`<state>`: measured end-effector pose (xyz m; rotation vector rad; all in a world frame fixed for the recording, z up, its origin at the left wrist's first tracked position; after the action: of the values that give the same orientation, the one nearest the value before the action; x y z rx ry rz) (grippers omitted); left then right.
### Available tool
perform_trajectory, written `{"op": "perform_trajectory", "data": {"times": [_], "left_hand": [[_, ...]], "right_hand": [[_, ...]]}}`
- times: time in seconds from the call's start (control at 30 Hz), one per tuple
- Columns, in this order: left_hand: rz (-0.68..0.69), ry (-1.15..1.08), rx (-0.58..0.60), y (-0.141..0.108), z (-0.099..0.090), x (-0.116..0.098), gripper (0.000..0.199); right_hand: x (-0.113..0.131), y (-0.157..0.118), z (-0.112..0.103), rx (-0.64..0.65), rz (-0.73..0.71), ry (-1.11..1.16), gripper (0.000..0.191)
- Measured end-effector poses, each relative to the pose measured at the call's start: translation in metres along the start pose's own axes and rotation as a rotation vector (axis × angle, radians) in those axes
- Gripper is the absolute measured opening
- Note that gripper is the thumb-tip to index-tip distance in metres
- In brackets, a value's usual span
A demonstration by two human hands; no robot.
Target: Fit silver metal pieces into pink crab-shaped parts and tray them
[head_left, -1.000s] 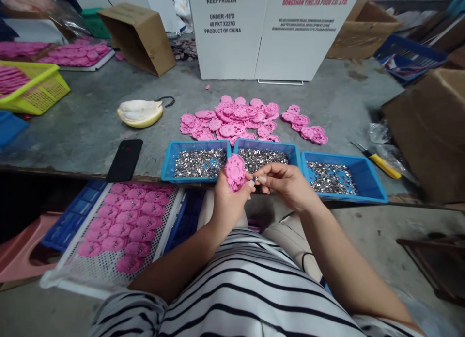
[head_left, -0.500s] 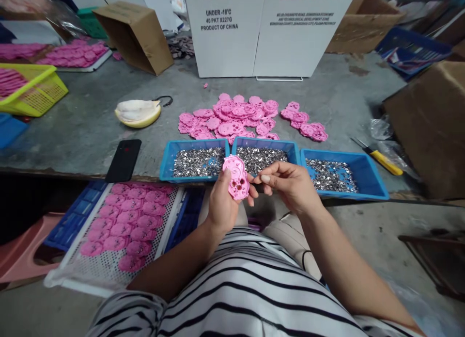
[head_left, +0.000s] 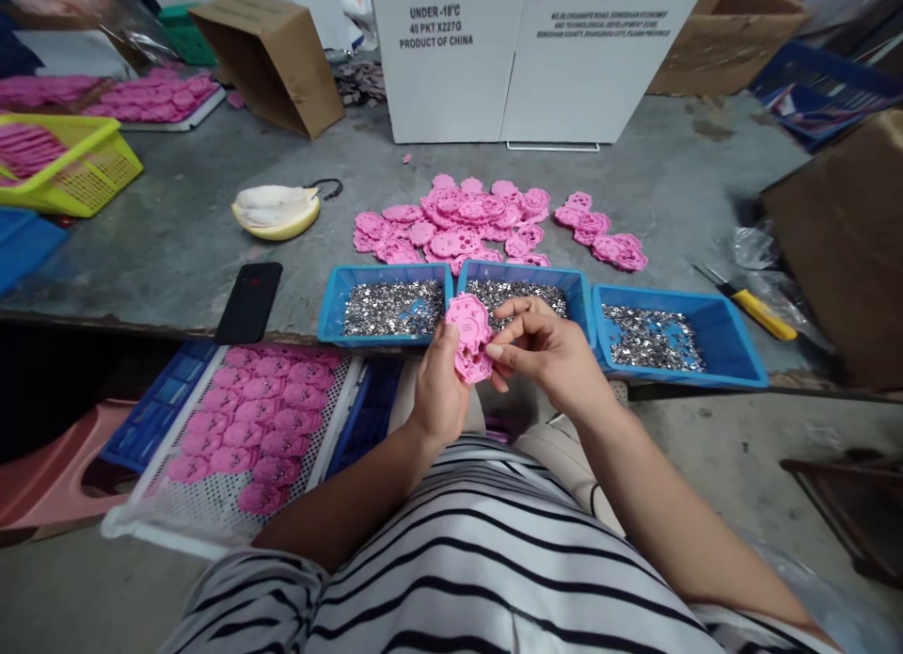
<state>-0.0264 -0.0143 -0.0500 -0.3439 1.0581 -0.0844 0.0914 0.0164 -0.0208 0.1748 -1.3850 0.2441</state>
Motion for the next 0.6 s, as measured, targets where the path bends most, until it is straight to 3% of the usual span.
{"op": "perform_trajectory", "data": {"times": [0.23, 0.6], "left_hand": [[0.008, -0.031, -0.002, -0.0007, -0.0001, 0.0005, 0.033], [-0.025, -0.058, -0.005, -0.0020, 0.0027, 0.0039, 0.033]], "right_hand": [[0.0071, 0.0006, 0.0033, 0.014, -0.035, -0.146, 0.036], [-0.0004, -0.0017, 0.0048, -0.015, 0.046, -0.047, 0.039]]}}
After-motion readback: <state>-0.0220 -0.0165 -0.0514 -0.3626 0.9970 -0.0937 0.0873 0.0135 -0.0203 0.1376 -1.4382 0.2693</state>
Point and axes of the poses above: each hand's wrist, its own y-axis towards the middle knuckle, its own z-axis out of the palm, x = y × z, the point moved 4 cm from there along y, towards the middle knuckle, and after that the axes turned 13 degrees about y, right-handed, at the moved point
